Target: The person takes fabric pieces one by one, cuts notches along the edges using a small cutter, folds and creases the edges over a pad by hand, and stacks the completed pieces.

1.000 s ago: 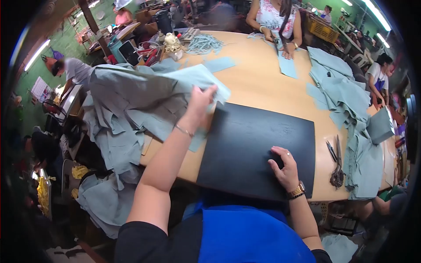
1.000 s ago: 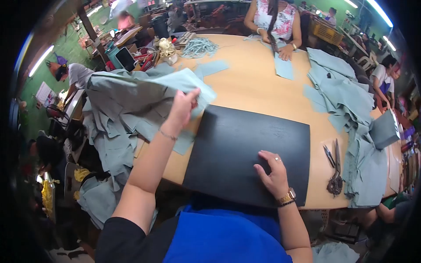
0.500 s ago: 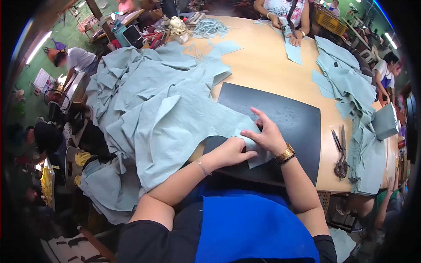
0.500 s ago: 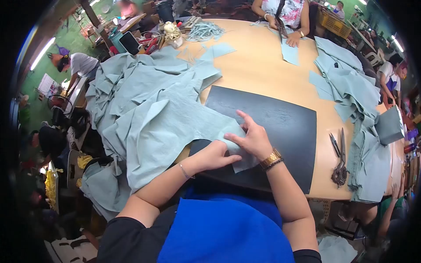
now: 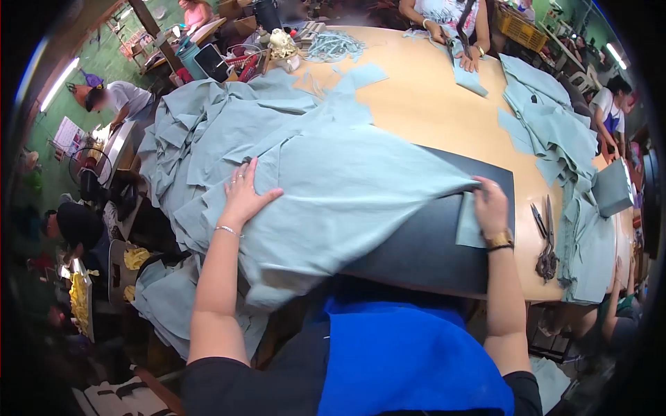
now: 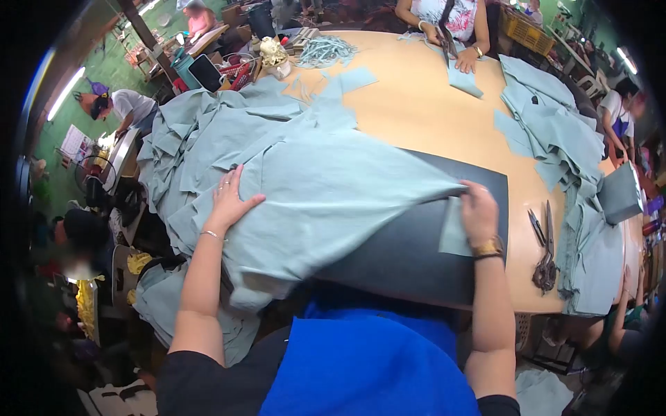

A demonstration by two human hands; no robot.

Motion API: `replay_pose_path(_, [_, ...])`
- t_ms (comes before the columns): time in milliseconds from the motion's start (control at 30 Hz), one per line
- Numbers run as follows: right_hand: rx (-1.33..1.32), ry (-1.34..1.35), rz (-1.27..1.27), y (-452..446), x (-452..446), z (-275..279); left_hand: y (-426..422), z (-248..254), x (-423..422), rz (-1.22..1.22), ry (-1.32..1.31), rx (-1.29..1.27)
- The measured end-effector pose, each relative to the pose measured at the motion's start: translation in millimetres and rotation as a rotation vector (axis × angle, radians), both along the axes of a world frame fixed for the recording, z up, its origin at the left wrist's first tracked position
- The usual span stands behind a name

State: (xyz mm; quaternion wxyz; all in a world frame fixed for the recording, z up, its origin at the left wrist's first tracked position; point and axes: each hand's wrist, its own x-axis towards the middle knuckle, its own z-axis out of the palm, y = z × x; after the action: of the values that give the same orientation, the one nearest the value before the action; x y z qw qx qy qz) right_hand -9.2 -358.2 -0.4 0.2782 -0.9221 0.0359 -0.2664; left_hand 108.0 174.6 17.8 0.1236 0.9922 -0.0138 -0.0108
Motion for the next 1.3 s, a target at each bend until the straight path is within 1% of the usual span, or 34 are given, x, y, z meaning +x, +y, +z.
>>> replay_pose_path(33, [-0.001, 0.038, -0.135, -23.9, -7.3, -5.9, 4.3, -8.3, 1.3, -0.033, -0.057, 0.007])
replay_pose_path(100, [-0.022, 0.069, -0.199, -54.1, -27.0, -9.8, 6.2, -7.6, 4.4, -0.071, -0.160, 0.010])
replay_pose_path(167, [-0.037, 0.125, -0.208, -51.3, -46.3, -8.0, 1.2, 0.7, 5.1, -0.085, -0.241, -0.006])
replay_pose_path(200, [-0.047, 0.149, -0.206, -49.7, -51.9, -6.5, 3.0, 1.2, 8.4, -0.086, -0.199, -0.090])
replay_pose_path(267, [-0.031, 0.099, -0.173, -45.1, -59.9, -9.2, 9.1, 4.4, 18.2, -0.072, -0.122, -0.261])
replay_pose_path(300, [-0.023, 0.074, -0.154, -43.0, -63.4, -10.5, 9.5, 12.4, 21.3, -0.086, -0.136, -0.264])
replay_pose_path(367, [0.002, 0.065, -0.139, -40.3, -64.0, -6.6, 4.7, 45.9, 27.4, -0.121, -0.163, -0.268])
replay_pose_path(433, [-0.009, 0.037, -0.128, -43.2, -61.4, -10.2, 6.3, 87.3, 37.0, -0.083, -0.248, -0.158])
replay_pose_path(500, [-0.007, 0.030, -0.128, -45.2, -60.6, -12.1, 18.3, 130.5, 54.1, -0.159, -0.406, -0.223])
replay_pose_path(567, [0.002, 0.045, -0.156, -43.3, -61.0, -9.4, 35.6, 158.7, 85.5, 0.012, -0.502, 0.005])
replay_pose_path(600, [-0.010, 0.038, -0.166, -42.3, -61.0, -8.8, 52.3, 160.1, 104.9, -0.016, -0.562, 0.131])
replay_pose_path(633, [-0.019, 0.031, -0.182, -38.5, -61.5, -5.7, 60.5, 155.7, 113.1, -0.019, -0.617, 0.310])
replay_pose_path(667, [-0.025, 0.048, -0.199, -36.0, -62.3, -1.6, 74.2, 137.8, 126.3, 0.016, -0.666, 0.435])
replay_pose_path(700, [-0.012, 0.063, -0.215, -38.3, -62.3, -3.1, 55.8, 124.2, 122.1, -0.021, -0.749, 0.465])
replay_pose_path(733, [-0.015, -0.004, -0.207, -38.9, -62.6, -6.6, 32.5, 112.5, 109.1, -0.061, -0.836, 0.495])
replay_pose_path(800, [-0.022, 0.019, -0.193, -41.5, -63.1, -5.8, -36.5, 84.6, 56.4, -0.374, -0.626, 0.206])
replay_pose_path(833, [-0.009, 0.061, -0.168, -41.3, -64.5, 0.7, -81.7, 78.4, 8.5, -0.437, -0.342, -0.013])
replay_pose_path(867, [-0.014, 0.071, -0.143, -45.5, -65.0, 0.4, -99.4, 37.0, -20.0, -0.622, -0.360, 0.024])
replay_pose_path(900, [0.039, 0.138, -0.125, -48.5, -65.0, 6.6, -131.0, 21.5, -61.0, -0.683, -0.166, 0.149])
replay_pose_path(933, [0.092, 0.209, -0.099, -54.3, -64.9, 14.7, -151.8, 6.4, -90.2, -0.747, -0.117, 0.150])
replay_pose_path(967, [0.068, 0.267, -0.075, -66.8, -66.7, 20.4, -163.6, -3.9, -105.6, -0.805, -0.069, 0.148])
replay_pose_path(1033, [0.023, 0.380, -0.011, -101.6, -71.4, 28.6, -187.2, 3.2, -82.1, -0.898, -0.068, 0.151])
replay_pose_path(1067, [0.100, 0.575, -0.100, -124.5, -77.7, 36.6, -200.3, 9.6, -62.0, -0.941, -0.069, 0.157])
replay_pose_path(1133, [0.161, 0.798, -0.137, -154.9, -95.9, 59.5, -221.0, 11.6, -8.6, -1.081, -0.112, 0.303])
replay_pose_path(1200, [0.184, 0.519, -0.236, -180.8, -112.8, 35.5, -239.9, 18.8, 35.4, -1.162, -0.179, 0.351])
replay_pose_path(1233, [0.195, 0.376, -0.278, -193.4, -116.1, 22.1, -250.6, 19.3, 50.9, -1.141, -0.263, 0.338])
replay_pose_path(1300, [-0.155, 0.399, -0.344, -202.4, -131.6, -2.6, -259.4, 20.5, 74.9, -1.094, -0.424, 0.321])
